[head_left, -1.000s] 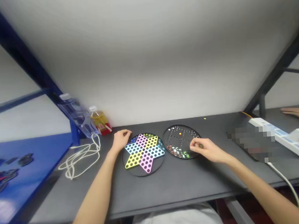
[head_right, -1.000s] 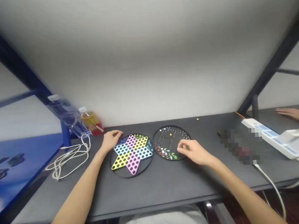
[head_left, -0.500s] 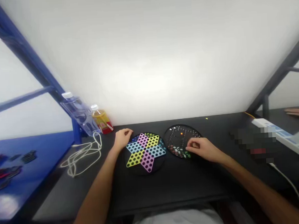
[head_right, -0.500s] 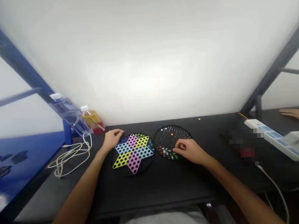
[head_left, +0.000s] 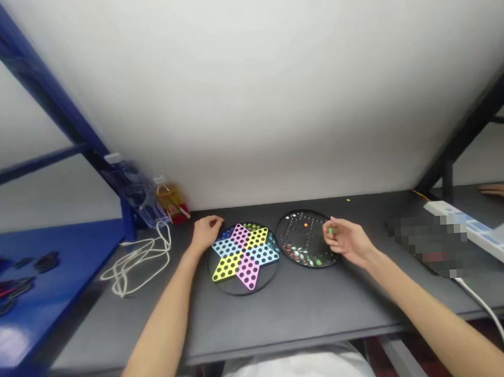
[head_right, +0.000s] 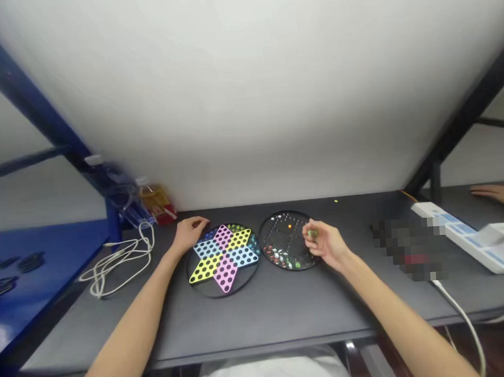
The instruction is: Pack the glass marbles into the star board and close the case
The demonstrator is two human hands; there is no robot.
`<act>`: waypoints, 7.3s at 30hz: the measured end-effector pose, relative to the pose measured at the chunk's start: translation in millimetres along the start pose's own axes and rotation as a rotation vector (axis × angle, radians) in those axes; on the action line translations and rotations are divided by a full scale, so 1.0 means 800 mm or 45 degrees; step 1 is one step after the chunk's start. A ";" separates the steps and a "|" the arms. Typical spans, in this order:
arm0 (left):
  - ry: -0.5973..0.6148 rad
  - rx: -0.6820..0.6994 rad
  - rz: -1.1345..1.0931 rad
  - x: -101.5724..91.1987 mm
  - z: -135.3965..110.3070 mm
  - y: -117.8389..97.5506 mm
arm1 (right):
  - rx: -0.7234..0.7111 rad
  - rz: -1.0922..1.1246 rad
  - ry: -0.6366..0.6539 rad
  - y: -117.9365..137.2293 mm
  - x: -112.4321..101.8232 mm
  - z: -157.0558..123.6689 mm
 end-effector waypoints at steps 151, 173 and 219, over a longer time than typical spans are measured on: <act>-0.102 -0.239 -0.104 -0.033 -0.021 0.042 | -0.708 -0.680 -0.047 0.024 0.167 0.083; -0.114 -0.219 -0.101 -0.033 -0.020 0.041 | -0.859 -1.295 0.204 0.011 0.162 0.056; 0.314 -0.076 -0.442 -0.014 -0.024 -0.012 | -0.308 -1.182 0.505 -0.004 0.064 0.027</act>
Point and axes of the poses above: each hand's wrist, its own z-axis towards the middle knuckle, its own x-axis out of the palm, y = z × x, the point moved 9 cm from there along z, towards the middle knuckle, and after that the axes turned 1 degree about z, right-handed, at the moved point
